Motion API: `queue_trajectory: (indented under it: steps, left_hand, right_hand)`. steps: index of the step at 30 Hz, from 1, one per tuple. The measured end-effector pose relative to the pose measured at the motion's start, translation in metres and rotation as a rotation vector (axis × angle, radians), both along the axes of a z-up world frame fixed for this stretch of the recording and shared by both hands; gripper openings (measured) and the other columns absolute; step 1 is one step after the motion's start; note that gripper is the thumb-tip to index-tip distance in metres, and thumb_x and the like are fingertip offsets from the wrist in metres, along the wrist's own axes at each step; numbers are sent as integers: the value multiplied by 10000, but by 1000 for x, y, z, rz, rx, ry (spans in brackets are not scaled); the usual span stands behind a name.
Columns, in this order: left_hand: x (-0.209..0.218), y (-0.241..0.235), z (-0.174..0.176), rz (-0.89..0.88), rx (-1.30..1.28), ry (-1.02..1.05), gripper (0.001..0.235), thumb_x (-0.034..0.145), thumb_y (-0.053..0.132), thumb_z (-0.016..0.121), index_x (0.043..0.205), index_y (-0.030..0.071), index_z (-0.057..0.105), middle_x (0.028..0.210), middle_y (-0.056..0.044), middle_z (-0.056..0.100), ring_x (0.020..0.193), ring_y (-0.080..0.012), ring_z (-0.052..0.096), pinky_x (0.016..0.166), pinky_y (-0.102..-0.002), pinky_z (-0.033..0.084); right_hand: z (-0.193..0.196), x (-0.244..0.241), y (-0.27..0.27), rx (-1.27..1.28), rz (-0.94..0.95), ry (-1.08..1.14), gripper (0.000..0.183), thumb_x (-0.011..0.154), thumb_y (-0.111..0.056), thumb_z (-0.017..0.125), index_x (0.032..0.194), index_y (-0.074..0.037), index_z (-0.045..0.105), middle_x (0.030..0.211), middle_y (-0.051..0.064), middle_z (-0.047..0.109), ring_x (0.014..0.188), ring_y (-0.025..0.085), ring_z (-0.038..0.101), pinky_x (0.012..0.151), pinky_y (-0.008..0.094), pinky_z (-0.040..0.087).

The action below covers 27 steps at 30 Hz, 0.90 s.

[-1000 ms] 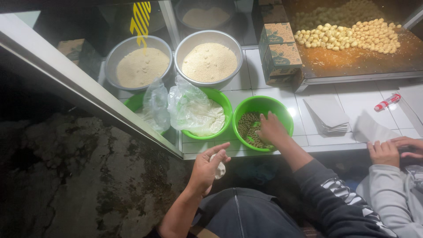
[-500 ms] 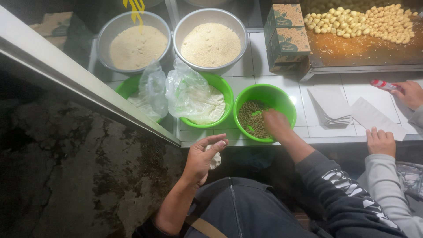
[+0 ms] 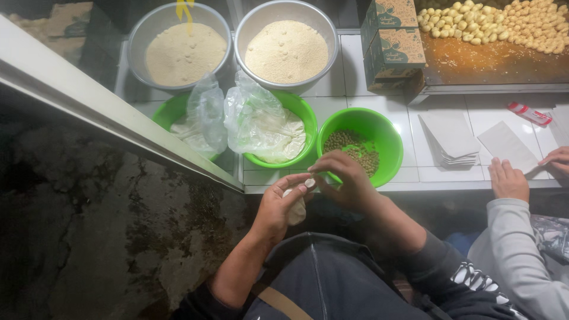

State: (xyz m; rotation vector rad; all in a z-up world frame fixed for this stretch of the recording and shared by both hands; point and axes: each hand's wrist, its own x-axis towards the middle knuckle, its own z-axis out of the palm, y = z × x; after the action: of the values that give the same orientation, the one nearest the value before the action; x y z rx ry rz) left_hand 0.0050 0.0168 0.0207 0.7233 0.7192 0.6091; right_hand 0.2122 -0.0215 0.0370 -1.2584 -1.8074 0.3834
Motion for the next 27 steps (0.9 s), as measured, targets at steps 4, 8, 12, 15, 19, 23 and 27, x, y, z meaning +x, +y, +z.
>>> queue_trajectory:
  steps: [4, 8, 12, 15, 19, 23, 27]
  left_hand:
    - [-1, 4, 6, 33, -83, -135, 291, 1003, 69, 662, 1281, -15, 642, 1080, -133, 743, 918, -174, 693, 727, -274, 557]
    - [3, 3, 20, 35, -164, -165, 256, 993, 63, 646, 1232, -28, 636, 1080, -128, 739, 945, -167, 725, 788, -264, 609]
    - [5, 3, 29, -10, -259, -277, 231, 995, 92, 639, 1209, 8, 659, 1033, -96, 735, 873, -149, 700, 679, -251, 571]
    - [9, 2, 30, 29, -278, -299, 164, 1007, 102, 653, 1150, 25, 629, 1029, -97, 723, 898, -149, 695, 716, -258, 584]
    - [12, 3, 29, -7, -285, -342, 236, 1035, 150, 659, 1231, 22, 627, 1049, -85, 691, 877, -143, 676, 681, -254, 566]
    - [9, 0, 30, -26, -360, -342, 290, 996, 135, 623, 1267, 33, 601, 1102, -88, 679, 937, -147, 689, 761, -267, 594]
    - [8, -1, 35, -114, -341, -342, 368, 1023, 189, 633, 1331, -12, 607, 1098, -101, 686, 900, -155, 671, 713, -277, 585]
  right_hand:
    - [22, -19, -8, 163, 38, -144, 273, 841, -66, 810, 1084, -108, 694, 1123, 86, 655, 1043, 286, 658, 880, 400, 564]
    - [22, -23, -13, 150, -79, -1, 275, 862, -51, 787, 1117, -117, 705, 1249, 112, 639, 1145, 283, 661, 918, 386, 573]
    - [26, -22, -19, 28, -96, 106, 259, 863, -89, 812, 1081, -113, 675, 1276, 99, 643, 1182, 256, 658, 947, 374, 564]
    - [33, -23, -18, -53, -61, 164, 307, 847, -81, 804, 1115, -83, 654, 1304, 120, 629, 1248, 286, 618, 1023, 402, 523]
    - [37, -24, -16, -136, -72, 270, 215, 892, -64, 775, 1075, -100, 668, 1310, 101, 644, 1255, 265, 636, 1012, 375, 557]
    - [33, -23, -18, -86, -60, 242, 260, 884, -63, 776, 1113, -86, 655, 1300, 92, 643, 1242, 265, 637, 1015, 376, 548]
    - [33, -16, -20, -43, -40, 157, 206, 878, -79, 797, 1058, -116, 705, 1302, 86, 655, 1222, 256, 648, 978, 348, 580]
